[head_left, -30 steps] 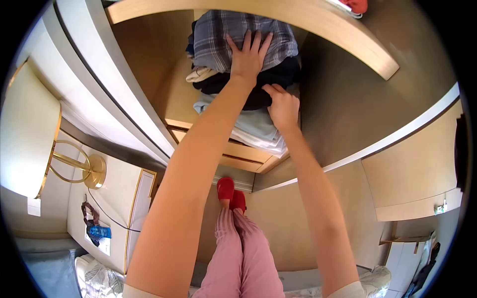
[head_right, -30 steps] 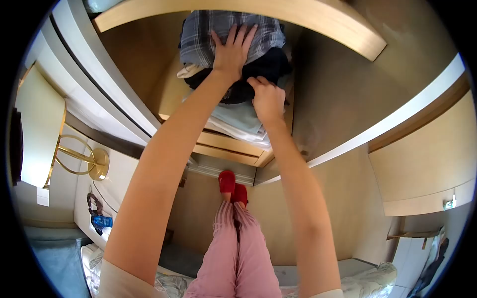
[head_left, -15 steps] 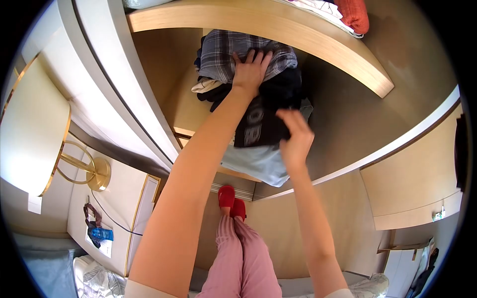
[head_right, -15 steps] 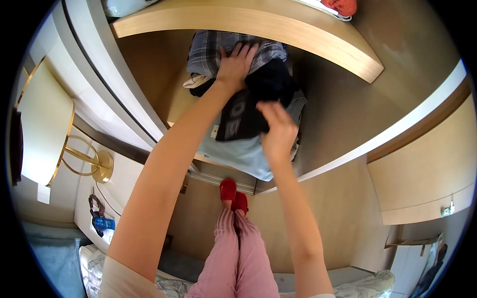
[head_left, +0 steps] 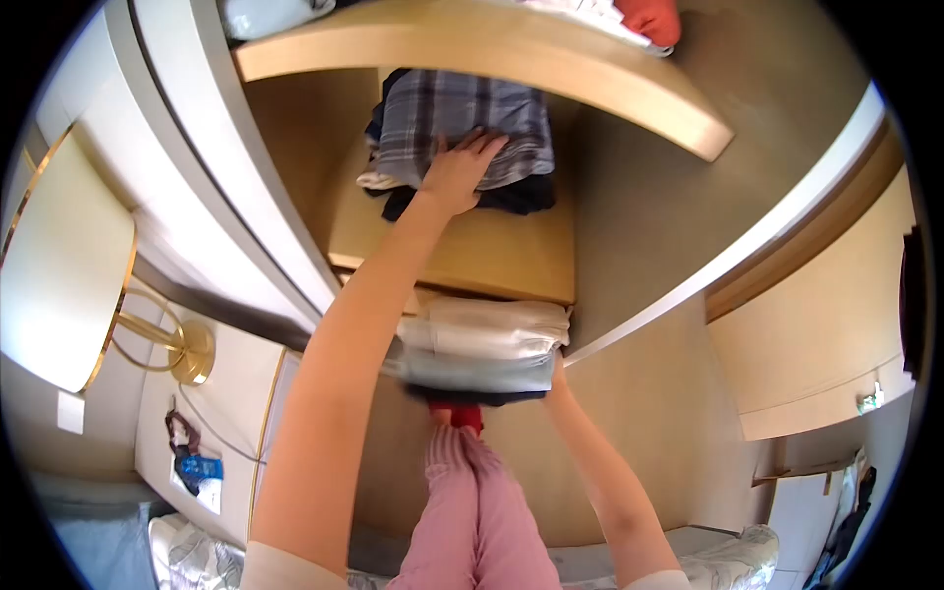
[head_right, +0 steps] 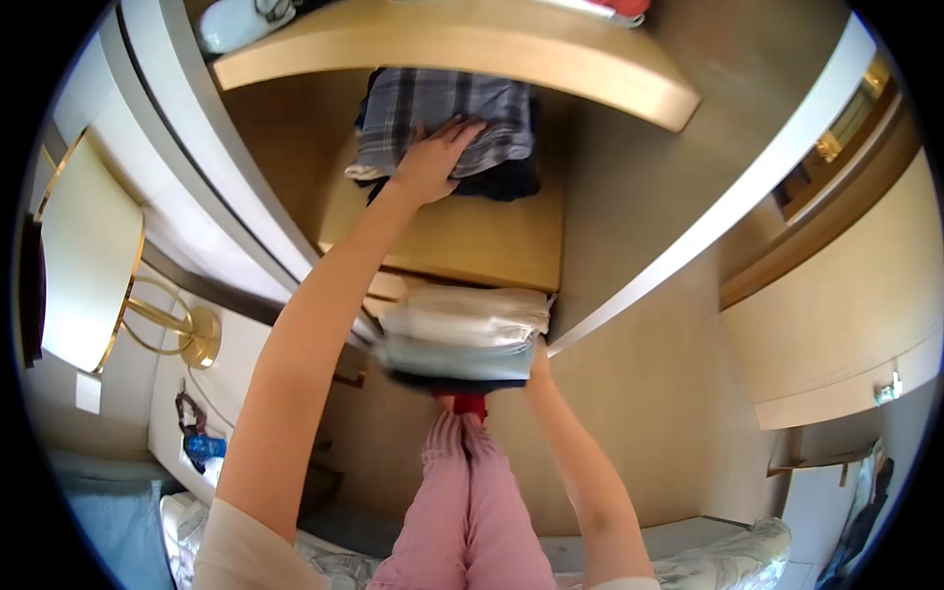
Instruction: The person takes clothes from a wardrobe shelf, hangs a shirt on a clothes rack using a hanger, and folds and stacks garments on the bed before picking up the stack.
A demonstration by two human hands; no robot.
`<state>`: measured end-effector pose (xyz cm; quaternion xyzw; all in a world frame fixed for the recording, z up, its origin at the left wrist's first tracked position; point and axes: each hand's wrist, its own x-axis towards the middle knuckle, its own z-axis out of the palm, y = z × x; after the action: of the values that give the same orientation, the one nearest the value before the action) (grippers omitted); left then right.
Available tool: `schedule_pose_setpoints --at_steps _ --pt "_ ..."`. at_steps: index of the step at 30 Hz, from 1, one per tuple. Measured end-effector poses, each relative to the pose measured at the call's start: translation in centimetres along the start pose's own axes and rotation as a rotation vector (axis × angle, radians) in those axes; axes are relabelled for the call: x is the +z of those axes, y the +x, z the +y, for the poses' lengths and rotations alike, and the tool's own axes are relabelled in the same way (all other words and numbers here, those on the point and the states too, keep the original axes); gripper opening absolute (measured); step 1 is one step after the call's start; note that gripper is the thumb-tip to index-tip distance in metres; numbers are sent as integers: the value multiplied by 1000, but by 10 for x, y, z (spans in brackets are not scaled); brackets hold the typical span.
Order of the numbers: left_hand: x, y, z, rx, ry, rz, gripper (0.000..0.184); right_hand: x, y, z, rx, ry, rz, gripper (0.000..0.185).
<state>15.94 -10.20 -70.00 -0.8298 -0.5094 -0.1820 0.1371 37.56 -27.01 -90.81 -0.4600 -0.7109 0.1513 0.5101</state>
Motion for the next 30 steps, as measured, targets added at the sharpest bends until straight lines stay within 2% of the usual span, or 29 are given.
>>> schedule_pose_setpoints --at_steps 1,2,3,4,5,6,7,8,9,11,12,13,15,16,17,19,20,21,23,24,25,27,28,29,30 --pt "-7 -11 -4 61 -173 85 79 5 0 13 23 -347 -263 17" --pt "-15 -32 -1 56 -153 56 79 18 0 22 43 -688 -527 18" --pt "-25 -68 15 -16 -389 258 66 33 -4 11 209 -433 -419 20" --pt "-31 -104 31 -97 -628 464 53 46 -11 16 277 -429 -373 22" --pt "-34 -144 41 -207 -764 513 47 55 -22 23 347 -434 -337 23" --pt "-29 -192 54 -514 -770 498 47 65 -28 33 617 -3 -215 27" --pt "-13 -233 66 -687 -937 634 49 52 -15 12 667 118 -243 29" --pt "12 -279 72 -806 -1089 688 53 60 -24 31 719 223 -168 29" --pt "36 -320 72 -923 -1063 473 60 69 -33 49 771 327 -89 29" --pt "61 -346 81 -934 -905 179 76 31 -5 -25 105 -23 -182 28" --pt "75 -350 79 -869 -741 84 84 37 2 -42 532 451 -73 26" --pt "89 -344 77 -799 -580 -14 92 41 0 -32 534 453 -91 26" --pt "107 -323 77 -676 -584 0 99 41 -3 -5 595 124 -364 27" --pt "112 -309 78 -594 -579 72 99 37 -1 -12 732 388 -284 30" --pt "119 -300 78 -587 -592 69 99 35 -5 -7 737 377 -275 30" --pt "133 -285 77 -400 -630 84 96 38 -19 16 726 453 -254 30" --pt "126 -272 81 -387 -642 221 80 38 -26 30 725 450 -246 30" --pt "124 -270 80 -382 -649 218 80 35 -36 46 701 516 -247 31" --pt "119 -272 74 -746 -1248 99 61 29 -39 45 650 651 -254 36" --pt "115 -274 67 -713 -1297 171 48 26 -41 43 602 208 -376 40" --pt "114 -276 59 -749 -1475 203 46 31 -42 37 601 211 -377 40" --pt "108 -282 50 -965 -1722 204 45 40 -41 28 155 54 -222 28" --pt "100 -283 45 -961 -1715 208 45 47 -40 27 480 401 -188 26" --pt "93 -284 40 -967 -1822 185 49 47 -40 25 474 407 -185 26" --pt "88 -283 38 -970 -1932 159 52 46 -42 22 604 525 -154 26"
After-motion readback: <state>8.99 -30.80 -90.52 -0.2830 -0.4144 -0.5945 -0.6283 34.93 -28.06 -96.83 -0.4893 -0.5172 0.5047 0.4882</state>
